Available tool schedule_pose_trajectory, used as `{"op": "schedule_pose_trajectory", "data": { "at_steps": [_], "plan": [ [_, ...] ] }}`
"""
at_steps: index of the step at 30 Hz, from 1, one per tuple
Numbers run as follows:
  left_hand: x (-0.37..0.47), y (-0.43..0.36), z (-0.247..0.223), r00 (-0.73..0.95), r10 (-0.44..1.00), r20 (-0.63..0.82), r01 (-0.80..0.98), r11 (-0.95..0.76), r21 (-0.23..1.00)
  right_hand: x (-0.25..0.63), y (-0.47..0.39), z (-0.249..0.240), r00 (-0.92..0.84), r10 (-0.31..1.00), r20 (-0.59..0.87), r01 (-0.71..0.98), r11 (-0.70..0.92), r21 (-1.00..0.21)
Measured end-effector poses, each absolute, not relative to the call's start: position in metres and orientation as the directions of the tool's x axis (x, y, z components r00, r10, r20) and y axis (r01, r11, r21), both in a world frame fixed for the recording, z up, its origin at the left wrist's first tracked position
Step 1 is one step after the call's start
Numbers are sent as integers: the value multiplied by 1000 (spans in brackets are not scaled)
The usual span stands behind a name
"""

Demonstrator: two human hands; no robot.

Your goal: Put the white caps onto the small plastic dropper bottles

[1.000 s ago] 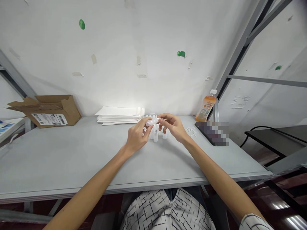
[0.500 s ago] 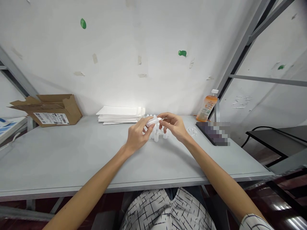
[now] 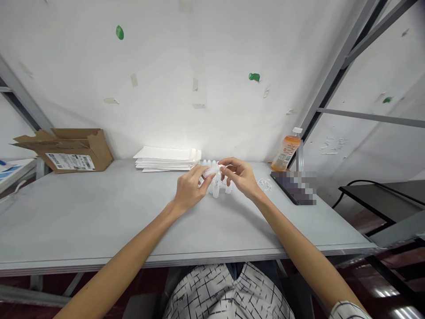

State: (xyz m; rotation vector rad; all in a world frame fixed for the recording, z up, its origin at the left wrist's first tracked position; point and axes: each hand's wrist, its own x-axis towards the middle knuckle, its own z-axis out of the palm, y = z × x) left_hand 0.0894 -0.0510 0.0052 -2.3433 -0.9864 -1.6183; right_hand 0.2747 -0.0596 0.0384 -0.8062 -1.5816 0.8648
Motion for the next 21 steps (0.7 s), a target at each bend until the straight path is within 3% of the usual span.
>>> {"op": "schedule_pose_trajectory", "data": {
  "at_steps": [8,12,16,21],
  "plan": [
    [89,-53,8,185,422,888,603,-762,237,284,-55,45,-105,842,529,74,537,-840],
    [89,-54,9,162,419,893,604,-758,246,317,-48,53,63,778,625,356,567,-742],
    [89,-53,8,170,413,895,607,-759,235,360,-41,55,152,772,617,699,357,-620],
    [89,-52,7,185,376,908,599,-776,199,390,-36,52,131,903,408,844,114,-523]
  ]
}}
